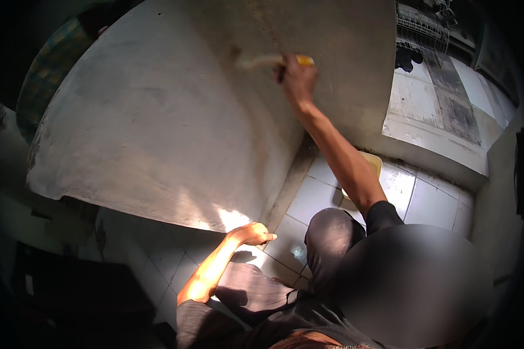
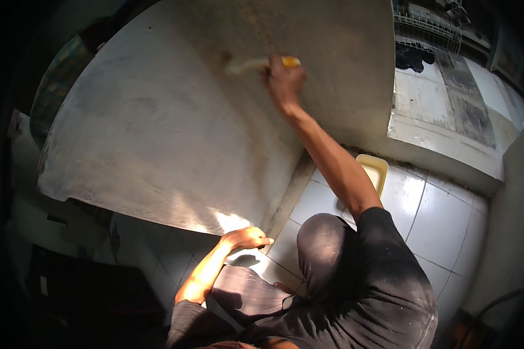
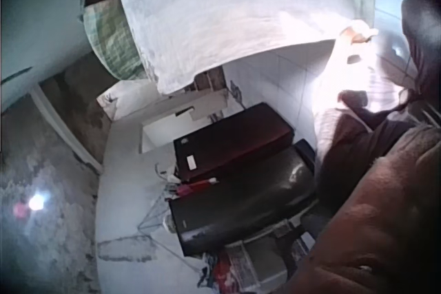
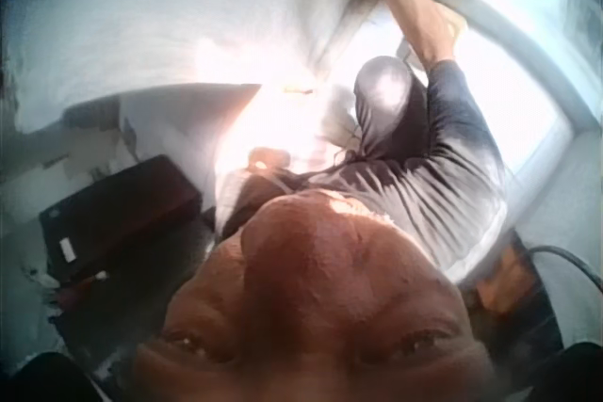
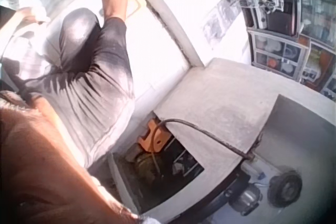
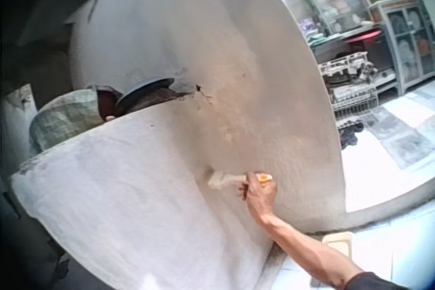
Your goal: The person paints a wall and an interior corner using a brush dipped in a container of white paint.
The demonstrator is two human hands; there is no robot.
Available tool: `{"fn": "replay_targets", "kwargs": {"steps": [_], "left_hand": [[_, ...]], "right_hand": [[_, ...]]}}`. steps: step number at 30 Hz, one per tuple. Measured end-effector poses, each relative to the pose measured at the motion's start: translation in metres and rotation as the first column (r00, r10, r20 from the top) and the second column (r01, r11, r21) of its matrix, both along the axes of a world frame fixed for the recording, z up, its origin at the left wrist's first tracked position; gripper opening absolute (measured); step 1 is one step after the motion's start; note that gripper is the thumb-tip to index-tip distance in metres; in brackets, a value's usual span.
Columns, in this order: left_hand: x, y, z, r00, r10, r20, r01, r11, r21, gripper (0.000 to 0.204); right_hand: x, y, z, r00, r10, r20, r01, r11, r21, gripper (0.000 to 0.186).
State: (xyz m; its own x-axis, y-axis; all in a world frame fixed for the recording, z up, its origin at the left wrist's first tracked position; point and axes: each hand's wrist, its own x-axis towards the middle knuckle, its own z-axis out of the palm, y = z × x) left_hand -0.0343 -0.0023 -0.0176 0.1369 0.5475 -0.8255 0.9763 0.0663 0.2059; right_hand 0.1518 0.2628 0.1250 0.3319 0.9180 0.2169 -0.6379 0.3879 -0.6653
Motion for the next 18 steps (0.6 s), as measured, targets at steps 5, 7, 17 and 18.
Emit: {"fn": "replay_targets", "kwargs": {"steps": [5,7,17,18], "left_hand": [[0.002,0.000,-0.001,1.000,-0.022,0.012,0.022,1.000,0.016,0.061],[-0.003,-0.003,-0.008,0.999,-0.020,0.025,0.020,1.000,0.024,0.060],[-0.002,-0.001,-0.011,1.000,-0.017,0.008,0.017,1.000,0.019,0.061],[-0.004,-0.002,-0.011,1.000,-0.019,0.002,0.019,1.000,0.004,0.061]], "right_hand": [[0.021,-0.024,-0.144,0.958,-0.024,0.287,0.085,0.976,-0.200,0.033],[0.024,-0.028,-0.144,0.887,-0.074,0.455,0.187,0.960,-0.209,0.035],[0.023,-0.007,0.036,0.989,0.048,-0.138,-0.015,0.973,0.232,0.025],[0.018,-0.010,0.022,0.997,0.030,-0.076,-0.018,0.988,0.154,0.025]]}}
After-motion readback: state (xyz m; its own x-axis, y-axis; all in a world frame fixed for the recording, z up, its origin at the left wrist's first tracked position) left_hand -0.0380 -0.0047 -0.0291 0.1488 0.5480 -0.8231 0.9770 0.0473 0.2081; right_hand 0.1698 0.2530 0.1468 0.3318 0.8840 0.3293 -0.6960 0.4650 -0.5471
